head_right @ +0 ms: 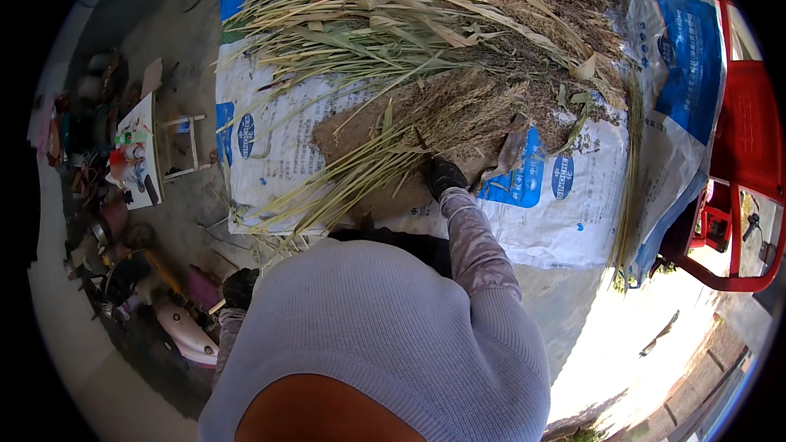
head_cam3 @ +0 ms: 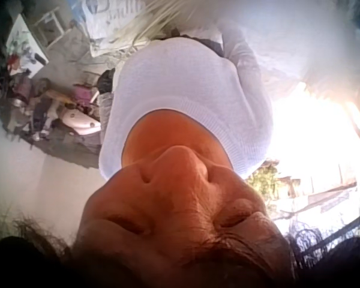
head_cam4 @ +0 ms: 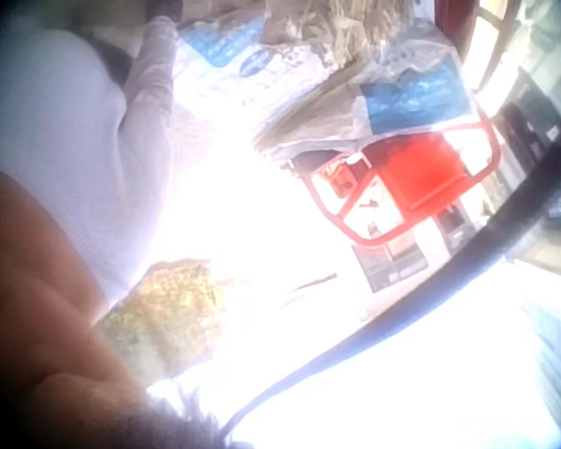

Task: The person uses a large knife to repeatedly strike bundles of dried grain stalks against a wooden board, separating the grain heads from the stalks. The person holds the stalks with gloved hands and strikes them downward to thresh the grain onto a white tarp below.

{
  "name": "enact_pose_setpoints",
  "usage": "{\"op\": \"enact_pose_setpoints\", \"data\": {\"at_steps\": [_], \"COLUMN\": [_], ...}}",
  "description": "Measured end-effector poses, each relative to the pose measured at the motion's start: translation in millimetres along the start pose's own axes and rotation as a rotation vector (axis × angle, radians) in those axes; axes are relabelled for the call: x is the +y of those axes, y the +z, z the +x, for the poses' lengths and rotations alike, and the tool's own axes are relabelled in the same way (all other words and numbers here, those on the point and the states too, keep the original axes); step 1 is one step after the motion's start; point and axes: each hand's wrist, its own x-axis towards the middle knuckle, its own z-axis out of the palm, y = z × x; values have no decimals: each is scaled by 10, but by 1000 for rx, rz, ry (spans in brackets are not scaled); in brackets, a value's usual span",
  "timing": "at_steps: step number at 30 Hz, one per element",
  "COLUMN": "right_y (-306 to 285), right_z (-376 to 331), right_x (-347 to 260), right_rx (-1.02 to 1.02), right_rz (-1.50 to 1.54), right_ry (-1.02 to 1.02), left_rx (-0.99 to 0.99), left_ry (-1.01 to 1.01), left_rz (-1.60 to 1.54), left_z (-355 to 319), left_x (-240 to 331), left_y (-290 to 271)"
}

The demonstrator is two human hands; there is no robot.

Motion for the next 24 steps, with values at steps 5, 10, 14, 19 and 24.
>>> {"op": "enact_pose_setpoints", "data": {"at_steps": [5, 10, 14, 19, 24], "right_y": [-56, -80, -22, -88, -35], "right_z": [-38, -25, -20, -87, 18], "right_x": [-6, -37, -21, -24, 35], "right_rx": [26, 9, 60, 72, 38], "right_rz": [58, -3, 37, 34, 15], "right_ry": [-29, -6, -60, -17, -23], "left_rx": [-11, -122, -191, 217, 173], "left_ry": [-289, -694, -924, -156, 408], "left_rz": [109, 148, 158, -181, -447], "left_z": [-397, -998, -1191, -89, 1289], "left_x": [-766, -1226, -1040, 413, 2841], "left_y": [91, 338, 706, 1247, 834]}}
